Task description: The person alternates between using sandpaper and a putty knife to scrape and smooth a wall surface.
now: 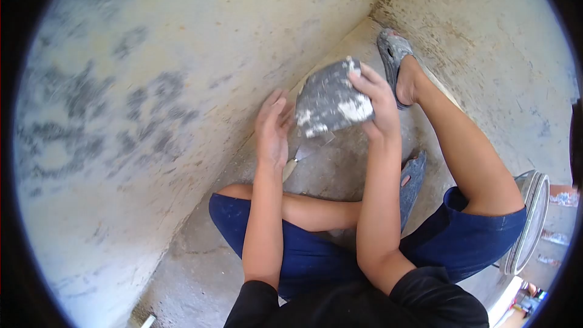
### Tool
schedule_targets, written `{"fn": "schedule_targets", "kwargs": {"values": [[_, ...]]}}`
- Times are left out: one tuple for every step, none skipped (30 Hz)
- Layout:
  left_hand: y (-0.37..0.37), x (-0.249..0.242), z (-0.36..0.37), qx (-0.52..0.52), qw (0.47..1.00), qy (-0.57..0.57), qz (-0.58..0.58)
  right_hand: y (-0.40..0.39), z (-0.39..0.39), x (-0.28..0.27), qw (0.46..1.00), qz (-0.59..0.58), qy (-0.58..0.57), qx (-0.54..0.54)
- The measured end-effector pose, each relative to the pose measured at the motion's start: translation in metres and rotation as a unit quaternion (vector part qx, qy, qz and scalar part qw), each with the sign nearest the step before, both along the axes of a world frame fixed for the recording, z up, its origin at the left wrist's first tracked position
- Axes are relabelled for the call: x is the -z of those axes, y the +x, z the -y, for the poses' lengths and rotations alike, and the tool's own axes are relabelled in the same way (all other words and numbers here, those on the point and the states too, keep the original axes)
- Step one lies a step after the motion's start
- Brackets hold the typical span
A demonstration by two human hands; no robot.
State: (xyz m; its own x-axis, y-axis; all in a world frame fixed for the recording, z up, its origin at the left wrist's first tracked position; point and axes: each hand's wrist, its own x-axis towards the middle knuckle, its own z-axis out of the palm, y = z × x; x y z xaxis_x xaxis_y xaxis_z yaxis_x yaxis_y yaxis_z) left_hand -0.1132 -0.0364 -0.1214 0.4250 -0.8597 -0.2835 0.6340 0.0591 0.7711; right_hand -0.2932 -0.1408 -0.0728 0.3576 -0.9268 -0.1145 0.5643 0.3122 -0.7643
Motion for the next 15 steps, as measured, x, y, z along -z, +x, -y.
{"fn": "schedule_targets", "kwargs": {"values": [[0.0,0.001,-0.001,0.021,1.0,-0.003,-0.023,-0.003,-0.009,0.006,1.0,0.02,0.012,-0.02],[0.0,0.002,-0.003,0.03,0.999,-0.014,-0.038,-0.006,-0.015,0.016,0.998,0.026,0.013,-0.047],[-0.002,-0.004,-0.005,0.023,0.999,-0.016,-0.037,-0.009,-0.019,0.023,0.997,0.03,0.013,-0.073],[-0.002,-0.012,-0.006,0.064,0.996,-0.037,-0.043,-0.011,-0.02,0.028,0.996,0.031,0.011,-0.081],[-0.002,-0.017,-0.009,0.103,0.992,-0.055,-0.046,-0.011,-0.02,0.031,0.996,0.0,0.019,-0.089],[-0.001,-0.017,-0.011,0.094,0.993,-0.056,-0.042,-0.01,-0.021,0.033,0.995,-0.03,0.026,-0.097],[-0.001,-0.014,-0.013,0.117,0.991,-0.056,-0.021,-0.009,-0.02,0.035,0.994,-0.027,0.024,-0.106],[0.0,-0.011,-0.015,0.141,0.989,-0.054,0.0,-0.009,-0.02,0.037,0.993,-0.041,0.02,-0.11],[0.001,-0.008,-0.016,0.133,0.99,-0.053,0.003,-0.01,-0.019,0.038,0.992,-0.055,0.016,-0.115],[0.003,-0.006,-0.016,0.132,0.99,-0.037,0.036,-0.011,-0.017,0.041,0.991,-0.052,0.016,-0.124],[0.005,-0.003,-0.016,0.131,0.989,-0.02,0.071,-0.011,-0.016,0.043,0.987,-0.081,0.018,-0.134],[0.007,0.0,-0.016,0.124,0.989,-0.016,0.076,-0.012,-0.016,0.046,0.983,-0.11,0.021,-0.143],[0.01,0.003,-0.016,0.139,0.981,0.016,0.132,-0.013,-0.016,0.049,0.983,-0.104,0.024,-0.151],[0.011,0.008,-0.018,0.155,0.968,0.047,0.189,-0.014,-0.017,0.049,0.975,-0.136,0.015,-0.173],[0.009,0.02,-0.025,0.151,0.968,0.054,0.194,-0.016,-0.018,0.049,0.966,-0.167,0.007,-0.195]]}}
